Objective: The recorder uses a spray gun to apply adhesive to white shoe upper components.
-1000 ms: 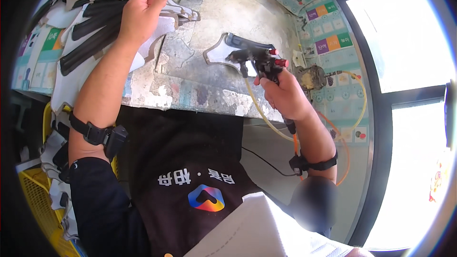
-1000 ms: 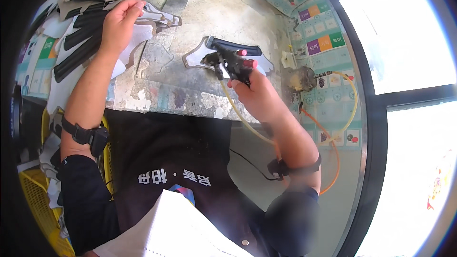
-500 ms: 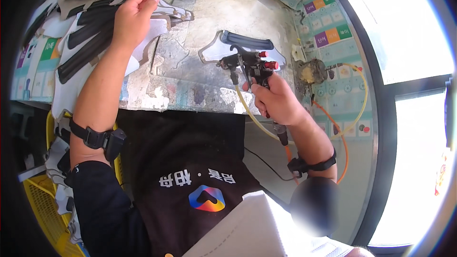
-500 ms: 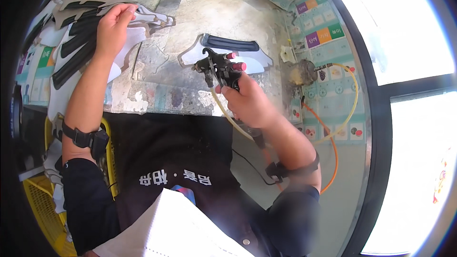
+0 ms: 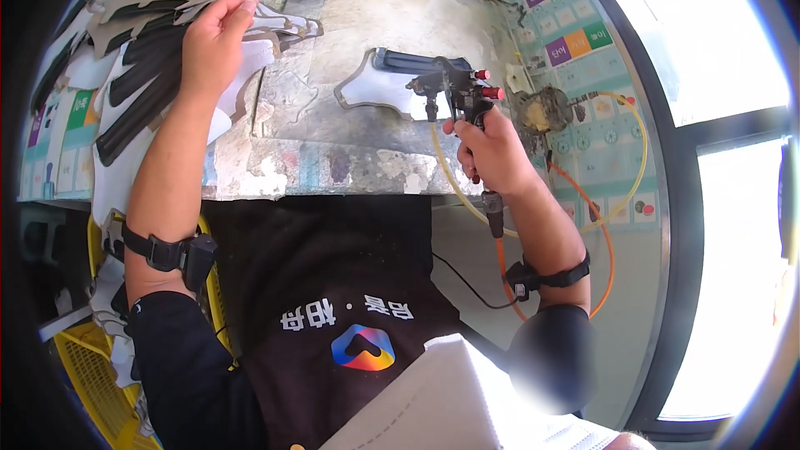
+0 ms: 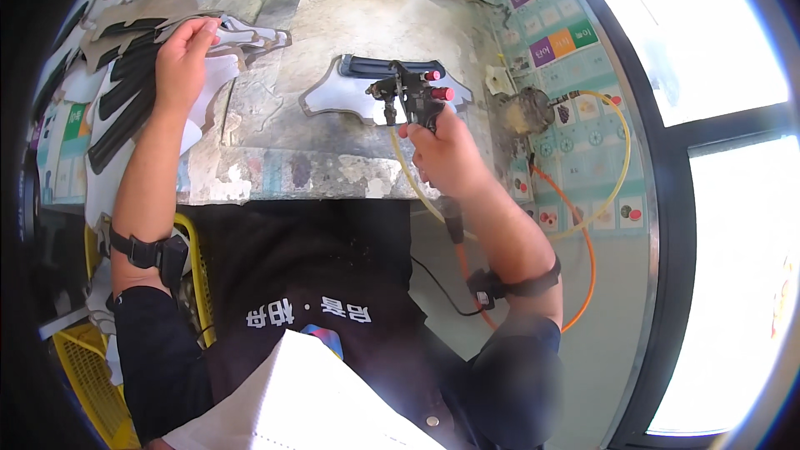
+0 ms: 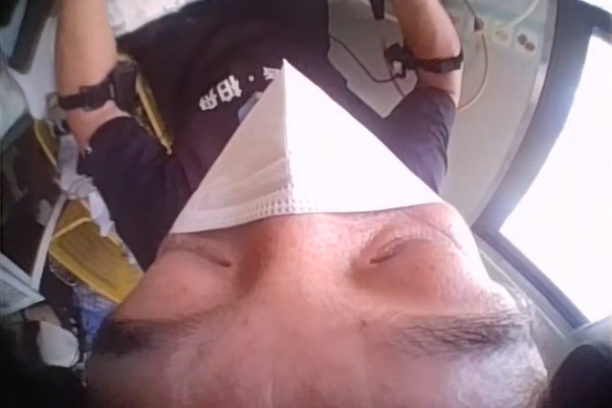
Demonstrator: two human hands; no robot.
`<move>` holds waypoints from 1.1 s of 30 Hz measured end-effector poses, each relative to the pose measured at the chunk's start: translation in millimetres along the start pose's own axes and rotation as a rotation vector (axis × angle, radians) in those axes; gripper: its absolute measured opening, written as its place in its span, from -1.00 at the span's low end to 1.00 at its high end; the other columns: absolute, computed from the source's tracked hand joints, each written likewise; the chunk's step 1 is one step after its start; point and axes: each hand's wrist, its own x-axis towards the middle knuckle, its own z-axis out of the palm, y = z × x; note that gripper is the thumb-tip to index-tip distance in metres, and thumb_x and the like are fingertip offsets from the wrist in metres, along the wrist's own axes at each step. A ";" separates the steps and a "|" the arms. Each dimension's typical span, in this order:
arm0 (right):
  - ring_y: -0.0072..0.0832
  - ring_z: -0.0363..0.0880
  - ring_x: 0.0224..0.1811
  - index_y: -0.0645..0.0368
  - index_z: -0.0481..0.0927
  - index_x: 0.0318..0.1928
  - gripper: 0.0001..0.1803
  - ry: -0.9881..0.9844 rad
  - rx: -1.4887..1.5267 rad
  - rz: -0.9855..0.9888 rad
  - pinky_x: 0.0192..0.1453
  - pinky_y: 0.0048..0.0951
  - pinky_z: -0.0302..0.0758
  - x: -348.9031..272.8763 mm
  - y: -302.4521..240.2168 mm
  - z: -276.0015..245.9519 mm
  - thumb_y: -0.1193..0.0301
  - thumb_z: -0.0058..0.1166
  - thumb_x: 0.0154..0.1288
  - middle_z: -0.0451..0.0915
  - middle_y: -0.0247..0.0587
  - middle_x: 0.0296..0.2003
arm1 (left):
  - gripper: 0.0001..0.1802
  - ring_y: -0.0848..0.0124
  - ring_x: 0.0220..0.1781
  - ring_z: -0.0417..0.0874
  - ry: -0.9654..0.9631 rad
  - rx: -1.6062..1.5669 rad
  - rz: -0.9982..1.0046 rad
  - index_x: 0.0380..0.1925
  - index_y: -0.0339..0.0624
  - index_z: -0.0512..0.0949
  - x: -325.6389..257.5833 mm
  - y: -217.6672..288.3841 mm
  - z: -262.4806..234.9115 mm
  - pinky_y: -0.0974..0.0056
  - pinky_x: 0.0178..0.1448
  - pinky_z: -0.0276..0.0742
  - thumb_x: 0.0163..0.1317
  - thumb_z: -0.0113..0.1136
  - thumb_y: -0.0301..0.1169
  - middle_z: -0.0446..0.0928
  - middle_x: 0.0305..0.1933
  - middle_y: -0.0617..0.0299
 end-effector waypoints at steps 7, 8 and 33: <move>-0.66 0.36 -0.67 0.28 0.46 -0.15 -0.87 0.041 -0.016 0.027 -0.66 -0.50 0.32 5.4 11.3 -22.2 0.46 -0.06 0.54 0.51 -0.27 -0.44 | -0.70 0.58 -0.17 0.65 0.004 0.008 -0.001 -0.05 -0.31 0.69 -1.5 0.5 -0.2 0.44 -0.01 0.52 0.44 0.25 -0.28 0.71 -0.22 0.29; -0.66 0.36 -0.67 0.28 0.46 -0.15 -0.87 0.046 -0.014 0.029 -0.66 -0.50 0.32 6.2 14.7 -25.2 0.46 -0.06 0.54 0.51 -0.27 -0.44 | -0.70 0.58 -0.17 0.65 -0.002 0.005 0.001 -0.05 -0.31 0.69 -1.5 0.6 0.4 0.44 -0.01 0.52 0.44 0.25 -0.28 0.71 -0.22 0.29; -0.55 0.37 -0.70 0.23 0.51 -0.17 -0.87 0.399 -0.087 0.144 -0.64 -0.39 0.31 42.6 71.4 -119.7 0.42 -0.01 0.39 0.44 -0.31 -0.60 | -0.69 0.58 -0.15 0.60 -0.020 0.068 -0.002 -0.02 -0.33 0.67 2.8 -14.2 -3.8 0.43 0.04 0.49 0.47 0.23 -0.27 0.67 -0.20 0.32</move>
